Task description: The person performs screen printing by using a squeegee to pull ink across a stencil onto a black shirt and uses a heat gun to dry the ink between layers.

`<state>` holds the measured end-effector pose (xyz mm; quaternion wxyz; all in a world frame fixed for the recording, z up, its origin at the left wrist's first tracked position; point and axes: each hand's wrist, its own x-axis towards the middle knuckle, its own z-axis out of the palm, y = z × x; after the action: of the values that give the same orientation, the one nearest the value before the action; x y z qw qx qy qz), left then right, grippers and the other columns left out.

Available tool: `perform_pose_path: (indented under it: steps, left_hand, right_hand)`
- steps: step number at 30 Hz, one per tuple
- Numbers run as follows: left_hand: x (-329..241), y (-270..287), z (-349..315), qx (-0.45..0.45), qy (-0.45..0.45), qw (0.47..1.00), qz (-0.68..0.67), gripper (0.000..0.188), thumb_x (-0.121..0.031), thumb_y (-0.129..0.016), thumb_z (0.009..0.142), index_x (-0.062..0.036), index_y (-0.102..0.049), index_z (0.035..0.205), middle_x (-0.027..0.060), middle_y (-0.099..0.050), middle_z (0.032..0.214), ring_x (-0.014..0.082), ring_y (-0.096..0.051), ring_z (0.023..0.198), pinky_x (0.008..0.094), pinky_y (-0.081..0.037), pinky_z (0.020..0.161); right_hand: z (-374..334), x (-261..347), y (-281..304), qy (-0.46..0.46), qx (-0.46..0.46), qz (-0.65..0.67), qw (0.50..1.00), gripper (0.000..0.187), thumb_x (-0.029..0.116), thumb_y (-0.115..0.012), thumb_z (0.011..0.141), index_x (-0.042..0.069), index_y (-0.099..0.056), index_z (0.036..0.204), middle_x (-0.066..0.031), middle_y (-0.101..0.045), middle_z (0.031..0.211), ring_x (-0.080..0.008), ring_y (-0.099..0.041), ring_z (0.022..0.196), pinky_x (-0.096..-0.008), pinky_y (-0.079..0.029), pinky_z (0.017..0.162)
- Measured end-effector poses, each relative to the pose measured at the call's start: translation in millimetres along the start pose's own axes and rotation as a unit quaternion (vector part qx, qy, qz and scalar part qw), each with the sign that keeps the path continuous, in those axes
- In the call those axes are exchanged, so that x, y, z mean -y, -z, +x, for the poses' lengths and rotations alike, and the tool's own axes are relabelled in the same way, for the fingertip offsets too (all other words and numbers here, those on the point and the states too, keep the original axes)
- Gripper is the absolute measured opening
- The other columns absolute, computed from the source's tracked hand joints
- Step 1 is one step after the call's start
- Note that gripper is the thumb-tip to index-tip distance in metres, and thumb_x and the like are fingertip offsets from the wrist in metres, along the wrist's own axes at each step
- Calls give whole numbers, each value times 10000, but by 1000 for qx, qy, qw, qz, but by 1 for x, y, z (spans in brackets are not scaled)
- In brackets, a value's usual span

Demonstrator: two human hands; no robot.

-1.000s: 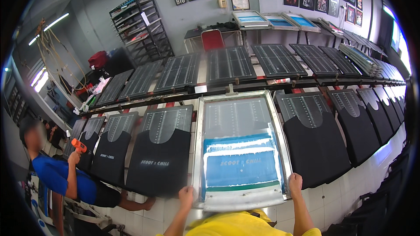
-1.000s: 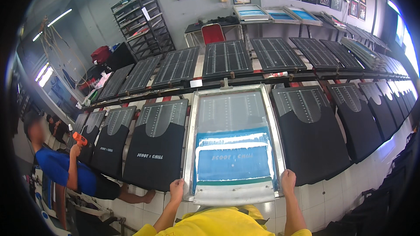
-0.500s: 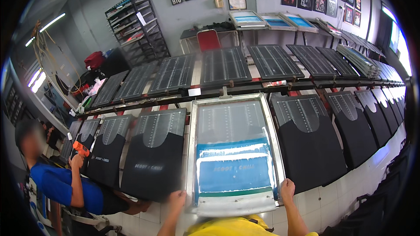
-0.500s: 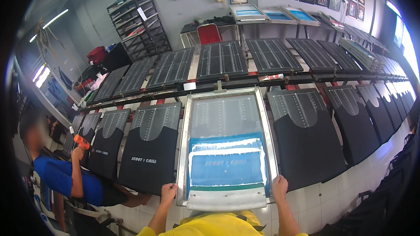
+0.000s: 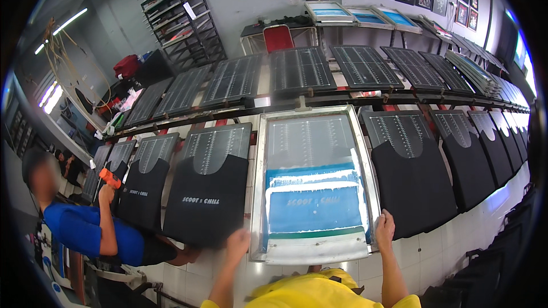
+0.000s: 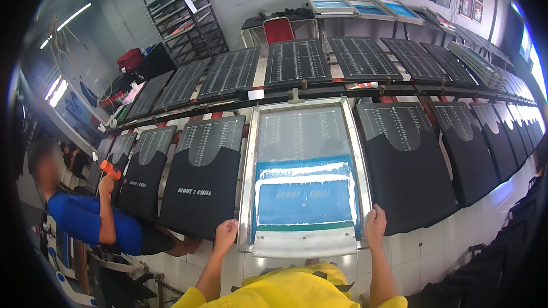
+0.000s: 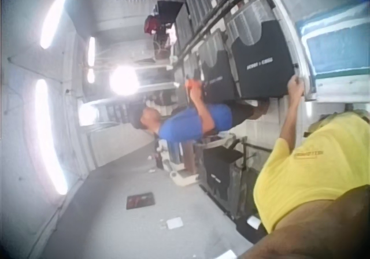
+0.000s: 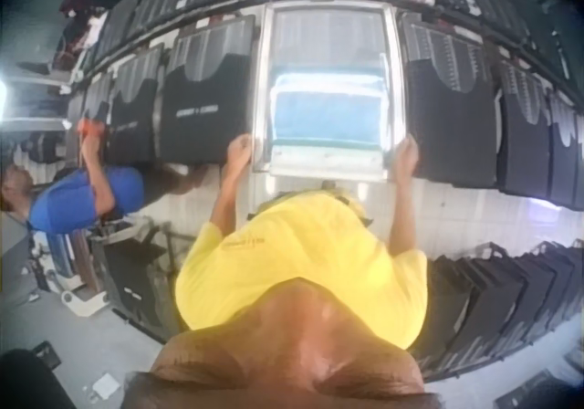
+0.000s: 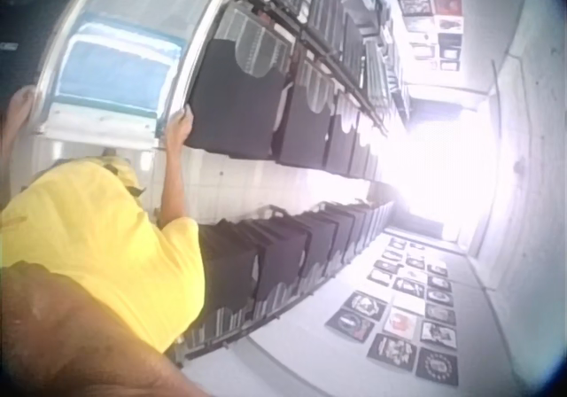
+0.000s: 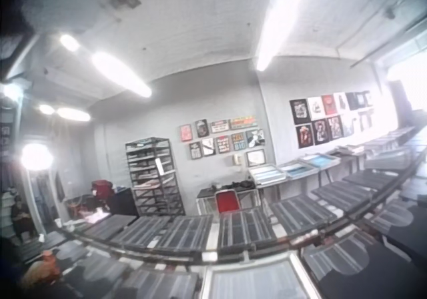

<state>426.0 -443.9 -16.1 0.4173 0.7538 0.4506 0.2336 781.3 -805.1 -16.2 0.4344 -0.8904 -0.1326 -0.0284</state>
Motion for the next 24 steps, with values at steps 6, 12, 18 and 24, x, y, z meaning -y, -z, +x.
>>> perform_pose_path:
  steps: [6,12,18,24]
  left_hand:
    - [-69,23,-63,201,65,966,-147,308,-278,-567,1021,-30,-715,1128,63,-738,985,142,-665,780,278,-515,676]
    - [-71,-34,-110,532,103,832,-120,333,-289,-503,1053,-48,-685,1194,33,-727,1017,107,-656,790,309,-506,651]
    - [-59,-3,-95,321,159,898,-257,310,-279,-544,1047,-15,-686,1126,24,-681,878,107,-633,714,285,-508,649]
    - [-16,3,-34,-91,-130,987,5,258,-174,-565,1000,11,-694,1126,119,-665,843,217,-668,802,320,-521,705]
  right_hand:
    - [-26,53,22,227,76,-72,968,389,150,-663,890,-14,-609,1239,-200,-588,1297,-362,-551,1193,-432,-454,1014]
    - [-77,141,33,437,299,-138,837,482,221,-767,813,20,-626,1228,-208,-616,1269,-387,-576,1188,-459,-467,1027]
    - [-49,51,46,217,57,-91,970,386,170,-644,930,-12,-592,1267,-220,-604,1274,-400,-557,1219,-467,-465,1006]
    - [-3,-32,24,57,49,-42,996,341,126,-564,966,-49,-602,1256,-226,-678,1149,-386,-653,1056,-424,-500,954]
